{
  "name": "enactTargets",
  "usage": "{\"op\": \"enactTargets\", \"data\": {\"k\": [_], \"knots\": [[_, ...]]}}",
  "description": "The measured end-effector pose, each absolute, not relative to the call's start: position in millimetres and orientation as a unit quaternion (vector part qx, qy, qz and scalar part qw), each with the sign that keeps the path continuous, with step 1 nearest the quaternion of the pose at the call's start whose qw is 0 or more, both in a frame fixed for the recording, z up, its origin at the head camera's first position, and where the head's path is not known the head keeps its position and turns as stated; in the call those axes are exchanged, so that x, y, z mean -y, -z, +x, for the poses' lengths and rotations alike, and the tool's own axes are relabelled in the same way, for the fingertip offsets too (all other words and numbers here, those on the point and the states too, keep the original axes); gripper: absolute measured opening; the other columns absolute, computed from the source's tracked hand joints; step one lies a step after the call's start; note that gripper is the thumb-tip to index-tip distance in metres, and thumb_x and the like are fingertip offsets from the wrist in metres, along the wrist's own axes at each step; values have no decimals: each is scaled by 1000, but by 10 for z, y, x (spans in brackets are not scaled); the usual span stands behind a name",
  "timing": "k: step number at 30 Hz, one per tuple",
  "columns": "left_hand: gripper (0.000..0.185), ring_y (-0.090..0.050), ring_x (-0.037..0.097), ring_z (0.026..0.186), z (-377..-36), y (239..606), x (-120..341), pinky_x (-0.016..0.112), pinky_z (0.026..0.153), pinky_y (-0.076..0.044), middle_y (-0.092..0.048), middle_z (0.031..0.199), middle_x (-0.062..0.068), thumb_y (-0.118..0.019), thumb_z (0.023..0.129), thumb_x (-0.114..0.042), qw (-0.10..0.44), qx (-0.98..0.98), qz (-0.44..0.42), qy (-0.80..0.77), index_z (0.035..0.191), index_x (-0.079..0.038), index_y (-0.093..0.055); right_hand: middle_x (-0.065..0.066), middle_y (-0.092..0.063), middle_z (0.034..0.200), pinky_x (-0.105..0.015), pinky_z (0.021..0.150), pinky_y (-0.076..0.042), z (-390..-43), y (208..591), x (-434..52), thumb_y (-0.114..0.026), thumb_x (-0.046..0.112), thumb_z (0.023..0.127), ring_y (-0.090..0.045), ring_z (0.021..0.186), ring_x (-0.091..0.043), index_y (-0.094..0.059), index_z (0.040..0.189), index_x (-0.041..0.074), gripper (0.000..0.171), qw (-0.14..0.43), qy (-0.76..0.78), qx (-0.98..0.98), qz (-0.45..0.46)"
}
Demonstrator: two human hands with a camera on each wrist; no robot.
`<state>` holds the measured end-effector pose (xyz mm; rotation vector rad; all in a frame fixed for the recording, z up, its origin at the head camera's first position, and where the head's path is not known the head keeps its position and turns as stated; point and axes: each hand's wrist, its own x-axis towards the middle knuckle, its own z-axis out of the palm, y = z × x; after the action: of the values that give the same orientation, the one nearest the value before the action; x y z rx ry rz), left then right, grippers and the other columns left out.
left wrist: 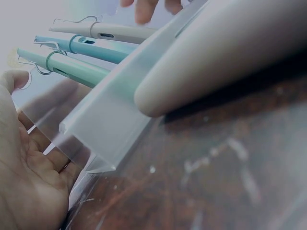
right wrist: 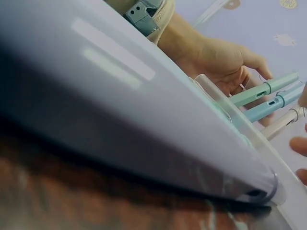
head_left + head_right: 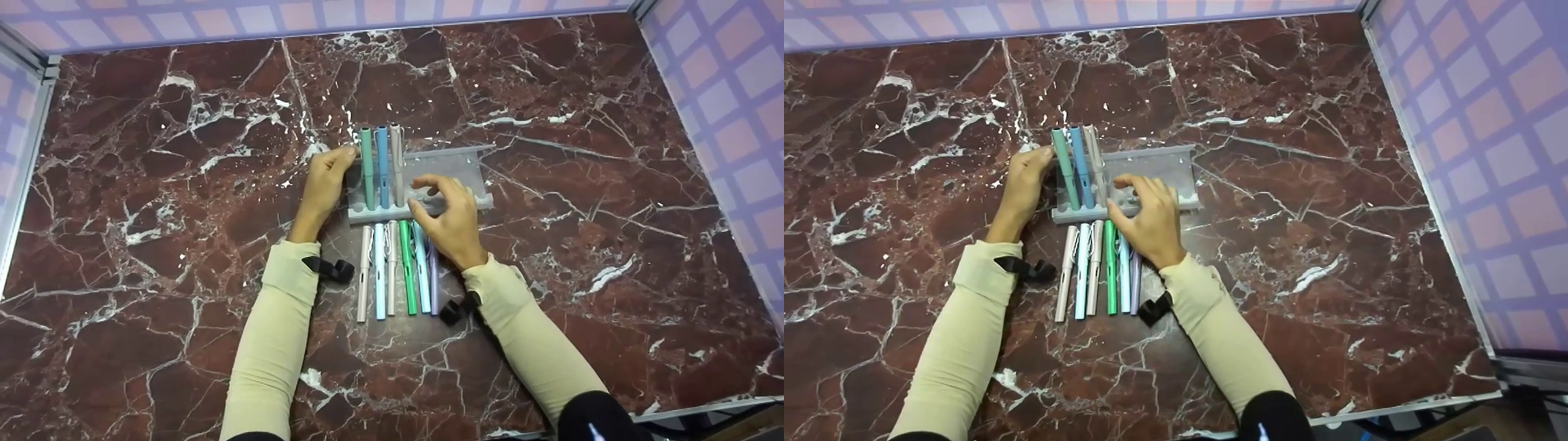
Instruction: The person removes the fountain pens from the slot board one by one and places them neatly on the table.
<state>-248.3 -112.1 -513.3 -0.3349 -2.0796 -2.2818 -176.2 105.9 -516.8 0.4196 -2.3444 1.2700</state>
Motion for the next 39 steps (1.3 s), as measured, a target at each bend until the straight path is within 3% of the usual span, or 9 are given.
{"op": "enactTargets", "data": {"k": [7, 13, 26, 39], "knots": [[31, -49, 16, 48, -2478, 5132, 1125, 22, 44, -42, -57, 61, 18, -49, 99, -6, 17, 664, -105, 740, 79, -6, -73, -1, -74, 116, -44, 85, -35, -1761, 5130, -1036, -69, 35, 94, -62, 90, -23, -64, 132, 13, 44, 124, -371, 910, 139], [30, -49, 16, 49, -2475, 5127, 1124, 22, 45, -43, -57, 62, 17, -49, 99, -7, 8, 665, -97, 741, 81, -5, -73, -2, -71, 123, -47, 87, -34, -1759, 5105, -1007, -65, 42, 96, -60, 102, -27, -70, 125, 16, 39, 87, -326, 933, 123], [30, -48, 17, 48, -2462, 5125, 1130, 22, 43, -42, -55, 65, 29, -49, 100, -10, 2, 664, -97, 742, 85, -3, -74, 0, -74, 115, -46, 84, -33, -1757, 5105, -981, -70, 40, 92, -59, 88, -24, -76, 111, 17, 30, 93, -350, 927, 96], [31, -49, 16, 47, -2474, 5139, 1121, 21, 42, -42, -53, 63, 29, -48, 99, -6, 25, 671, -112, 732, 80, -2, -72, -1, -76, 100, -45, 81, -35, -1740, 5145, -990, -67, 37, 95, -63, 86, -25, -74, 103, 14, 26, 133, -356, 921, 87]]}}
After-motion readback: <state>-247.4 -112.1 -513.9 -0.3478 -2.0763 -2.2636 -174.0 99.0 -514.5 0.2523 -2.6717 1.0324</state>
